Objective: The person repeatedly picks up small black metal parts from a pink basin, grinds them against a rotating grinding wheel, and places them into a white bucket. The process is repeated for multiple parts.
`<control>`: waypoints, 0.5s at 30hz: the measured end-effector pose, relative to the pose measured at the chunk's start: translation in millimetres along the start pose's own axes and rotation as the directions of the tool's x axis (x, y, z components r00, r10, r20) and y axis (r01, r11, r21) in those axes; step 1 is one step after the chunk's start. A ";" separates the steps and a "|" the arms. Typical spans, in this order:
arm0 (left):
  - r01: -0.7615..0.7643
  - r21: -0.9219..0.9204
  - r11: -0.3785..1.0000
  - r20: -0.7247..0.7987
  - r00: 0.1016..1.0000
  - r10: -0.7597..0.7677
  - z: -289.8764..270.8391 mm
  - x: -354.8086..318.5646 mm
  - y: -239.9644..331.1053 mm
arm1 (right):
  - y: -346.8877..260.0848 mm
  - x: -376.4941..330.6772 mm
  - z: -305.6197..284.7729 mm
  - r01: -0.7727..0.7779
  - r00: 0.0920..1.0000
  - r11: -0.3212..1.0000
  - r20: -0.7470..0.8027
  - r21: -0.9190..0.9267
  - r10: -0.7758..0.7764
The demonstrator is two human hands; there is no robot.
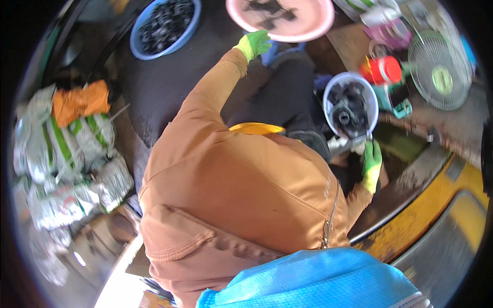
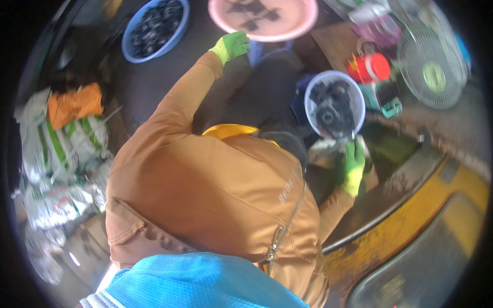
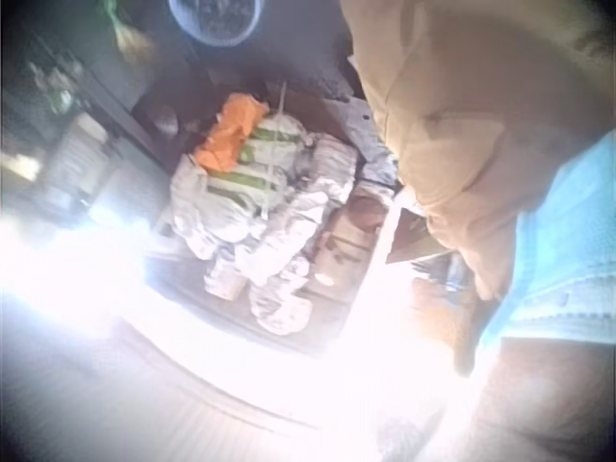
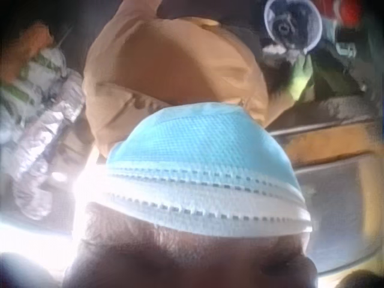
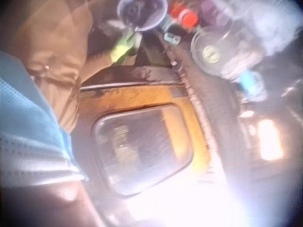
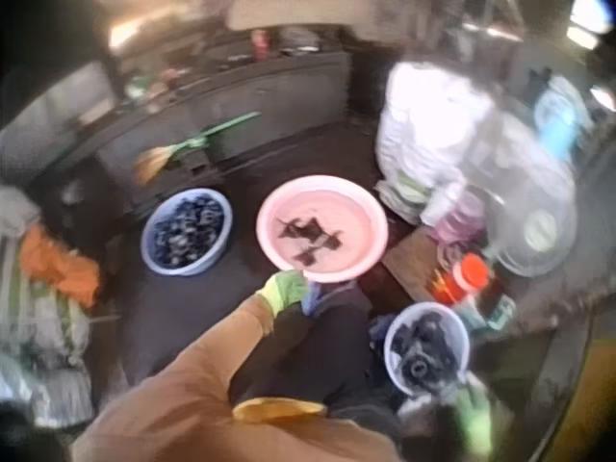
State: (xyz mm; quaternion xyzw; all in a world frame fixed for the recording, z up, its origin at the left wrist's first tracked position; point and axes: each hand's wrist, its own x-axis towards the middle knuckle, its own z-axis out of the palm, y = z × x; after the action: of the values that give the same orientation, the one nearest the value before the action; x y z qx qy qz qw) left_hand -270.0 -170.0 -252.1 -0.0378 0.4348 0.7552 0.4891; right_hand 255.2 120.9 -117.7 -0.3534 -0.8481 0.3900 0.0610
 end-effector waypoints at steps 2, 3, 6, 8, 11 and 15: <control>0.014 -0.018 1.000 -0.033 0.999 -0.014 63.9 6.8 -18.5 | 0.4 -1.1 1.8 0.383 0.912 0.855 -0.006 -0.349 -0.410; 0.004 0.150 0.989 -0.022 1.000 -0.001 95.9 5.9 -25.5 | -1.0 -1.6 5.7 0.184 0.965 0.936 -0.126 -0.301 -0.231; -0.112 0.433 0.894 0.187 0.982 0.032 179.6 -8.2 -44.4 | -14.9 -2.2 4.1 -0.275 0.923 0.944 -0.225 0.180 0.312; -0.203 0.570 0.796 0.404 0.913 -0.056 221.4 -14.4 -57.8 | -29.3 -0.6 4.1 -0.156 0.892 0.976 -0.401 0.155 0.207; -0.594 0.779 0.201 0.620 0.778 -0.103 264.6 -11.3 -87.4 | -45.7 -1.0 1.5 -0.223 0.855 0.867 -0.337 0.445 0.393; -0.554 0.745 -0.372 0.562 0.821 -0.097 301.4 12.2 -144.3 | -44.6 0.2 3.5 -0.259 0.848 0.864 -0.326 0.432 0.417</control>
State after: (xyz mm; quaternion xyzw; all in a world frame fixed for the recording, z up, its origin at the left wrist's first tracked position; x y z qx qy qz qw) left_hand -54.0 68.3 -160.8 0.6200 0.7388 0.1617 0.2090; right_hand 229.2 99.0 -88.6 -0.5551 -0.6494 0.4653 0.2317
